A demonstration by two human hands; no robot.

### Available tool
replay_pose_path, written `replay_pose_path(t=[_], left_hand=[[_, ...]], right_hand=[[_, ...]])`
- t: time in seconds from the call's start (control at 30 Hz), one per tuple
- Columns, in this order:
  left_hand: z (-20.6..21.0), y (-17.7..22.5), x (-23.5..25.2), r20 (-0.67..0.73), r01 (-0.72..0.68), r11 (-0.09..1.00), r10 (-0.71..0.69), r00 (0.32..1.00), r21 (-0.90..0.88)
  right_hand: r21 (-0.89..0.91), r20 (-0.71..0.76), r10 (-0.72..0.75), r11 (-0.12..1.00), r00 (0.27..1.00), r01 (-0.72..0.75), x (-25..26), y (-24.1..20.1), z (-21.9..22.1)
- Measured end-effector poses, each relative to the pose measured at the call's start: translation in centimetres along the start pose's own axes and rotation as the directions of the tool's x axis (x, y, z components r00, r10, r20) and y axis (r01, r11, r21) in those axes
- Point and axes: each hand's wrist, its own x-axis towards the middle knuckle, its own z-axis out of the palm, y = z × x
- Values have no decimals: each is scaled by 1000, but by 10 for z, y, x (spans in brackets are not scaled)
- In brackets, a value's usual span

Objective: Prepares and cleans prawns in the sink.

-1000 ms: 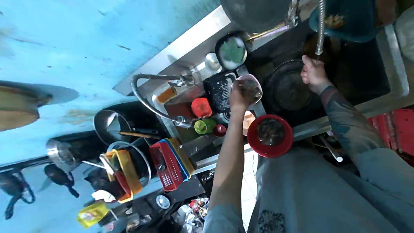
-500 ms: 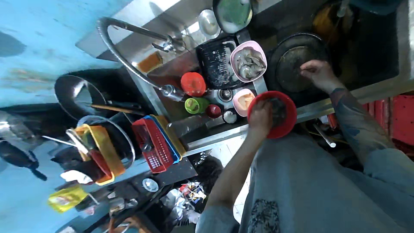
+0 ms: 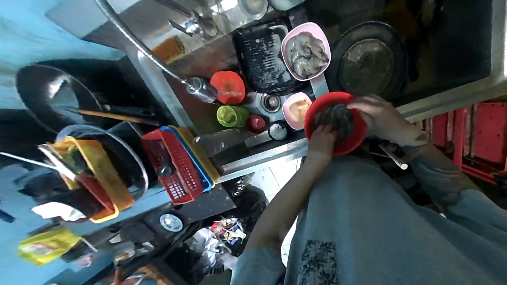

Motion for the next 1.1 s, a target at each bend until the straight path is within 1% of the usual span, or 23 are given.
replay_pose_path(t=[0.1, 0.13, 0.2, 0.3, 0.37, 0.43, 0.5, 0.57, 0.67, 0.73, 0.8, 0.83, 0.87, 0.93, 0.97, 1.0, 1.03, 1.07, 1.1], left_hand=[[-3, -6, -8, 49, -24, 1000, 24, 999, -11], [-5, -7, -10, 67, -25, 1000, 26, 997, -11], [-8, -8, -14, 95, -26, 999, 28, 995, -21], [-13, -9, -18, 115, -11, 999, 16, 993, -36], [-18, -10, -21, 65, -5, 998, 9, 998, -66], [-20, -11, -24, -22, -5, 995, 3, 1000, -95], [-18, -16, -27, -140, -24, 992, 6, 990, -126], [-19, -18, -30, -202, -33, 985, -2, 979, -170], [-24, -18, -32, -239, -16, 973, -41, 970, -231], [-31, -15, -33, -206, 38, 938, -115, 972, -343], [-35, -12, -33, -120, 107, 848, -196, 973, -520], [-34, -10, -31, -65, 138, 773, -225, 972, -619], [-33, -8, -29, -5, 163, 665, -244, 970, -729], [-29, -2, -21, 131, 224, 362, -265, 955, -905], [-26, 1, -16, 177, 242, 217, -281, 943, -946], [-23, 2, -10, 198, 238, 107, -299, 933, -965], [-20, 3, -5, 200, 224, 38, -324, 925, -974], [-18, 3, -1, 195, 211, 6, -354, 915, -977], [-17, 2, 2, 179, 195, 5, -382, 907, -981]], right_hand=[[-237, 180, 69, 971, 981, -24, 12, -12, 26], [-317, 208, 91, 948, 974, -21, 17, -15, 35], [-433, 229, 112, 901, 967, -2, 26, -20, 52], [-513, 216, 173, 858, 961, -39, 36, -26, 71], [-547, 196, 208, 834, 958, -69, 39, -27, 79], [-571, 188, 235, 816, 954, -88, 41, -26, 83], [-573, 184, 235, 815, 954, -90, 41, -24, 85], [-562, 168, 224, 822, 960, -93, 40, -23, 87], [-466, 176, 239, 875, 955, -132, 35, -21, 79], [-345, 189, 255, 921, 948, -179, 31, -26, 60], [-239, 145, 241, 950, 960, -203, 24, -32, 41], [-190, 110, 231, 960, 967, -208, 20, -32, 35], [-139, 69, 227, 966, 971, -216, 14, -32, 31], [-80, -33, 188, 979, 982, -190, -4, -33, 32], [-94, -82, 146, 984, 986, -153, -14, -31, 36], [-114, -116, 97, 987, 988, -111, -19, -31, 41], [-144, -136, 47, 987, 990, -66, -22, -32, 46], [-188, -148, -7, 982, 989, -21, -22, -31, 51], [-238, -159, -64, 971, 985, 24, -22, -30, 57]])
